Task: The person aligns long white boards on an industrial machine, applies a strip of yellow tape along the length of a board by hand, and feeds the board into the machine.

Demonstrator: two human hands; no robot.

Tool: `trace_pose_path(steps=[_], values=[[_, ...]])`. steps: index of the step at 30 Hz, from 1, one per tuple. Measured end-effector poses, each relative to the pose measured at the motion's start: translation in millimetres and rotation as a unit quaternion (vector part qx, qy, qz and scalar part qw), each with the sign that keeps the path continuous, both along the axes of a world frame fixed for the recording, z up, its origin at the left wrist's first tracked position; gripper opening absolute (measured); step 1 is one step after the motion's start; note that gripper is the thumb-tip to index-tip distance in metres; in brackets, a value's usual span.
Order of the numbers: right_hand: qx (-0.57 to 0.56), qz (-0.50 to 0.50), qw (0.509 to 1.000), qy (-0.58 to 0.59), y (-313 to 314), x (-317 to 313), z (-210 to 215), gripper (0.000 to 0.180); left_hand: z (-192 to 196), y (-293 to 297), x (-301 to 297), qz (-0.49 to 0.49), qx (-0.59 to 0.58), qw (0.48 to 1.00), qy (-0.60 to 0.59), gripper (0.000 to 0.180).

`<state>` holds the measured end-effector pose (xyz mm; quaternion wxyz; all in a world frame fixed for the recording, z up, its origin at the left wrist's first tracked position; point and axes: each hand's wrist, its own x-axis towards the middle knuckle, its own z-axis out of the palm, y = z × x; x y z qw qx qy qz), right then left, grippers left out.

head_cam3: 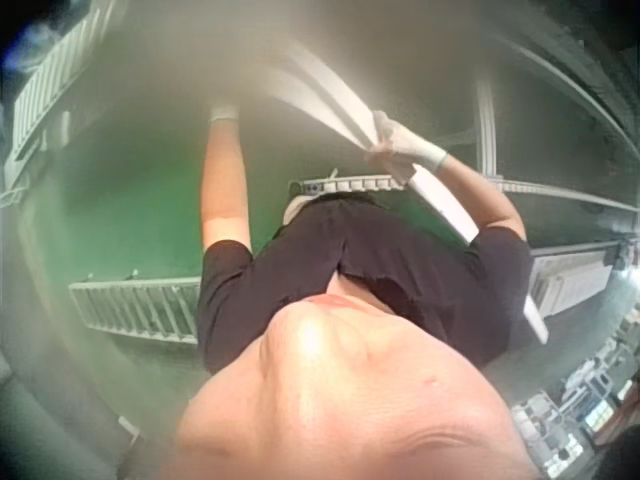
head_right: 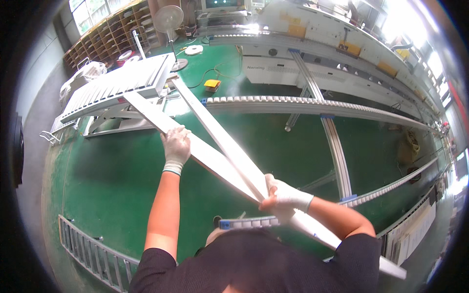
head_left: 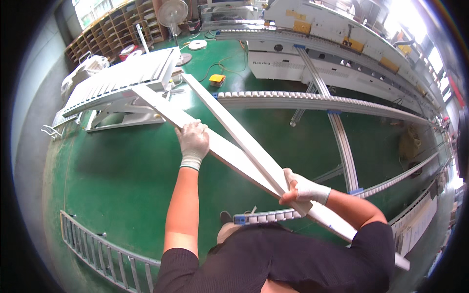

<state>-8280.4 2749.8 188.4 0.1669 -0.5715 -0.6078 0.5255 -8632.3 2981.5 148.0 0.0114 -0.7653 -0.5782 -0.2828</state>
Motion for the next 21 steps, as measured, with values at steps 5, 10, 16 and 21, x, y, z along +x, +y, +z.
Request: trace_pose_path(steps=[5,10,16,21], values=[[-0.019,-0.057,0.997,-0.038,7.0,5.2,-23.7,0.094,-18.6,41.6,52.1,-0.060,-0.049,0.996,0.036,0.033],[-0.050,-0.105,0.991,-0.066,2.4,9.7,-46.7,0.093,-53.7,67.1,90.0,-0.117,-0.078,0.990,0.032,0.033],[-0.021,-0.154,0.982,-0.105,-1.2,27.4,-66.3,0.087,-65.7,92.9,143.2,-0.164,-0.086,0.982,0.034,0.038],[-0.065,-0.183,0.971,-0.136,1.9,29.3,-77.8,0.081,-104.3,104.0,167.7,-0.195,-0.118,0.972,0.053,0.045]])
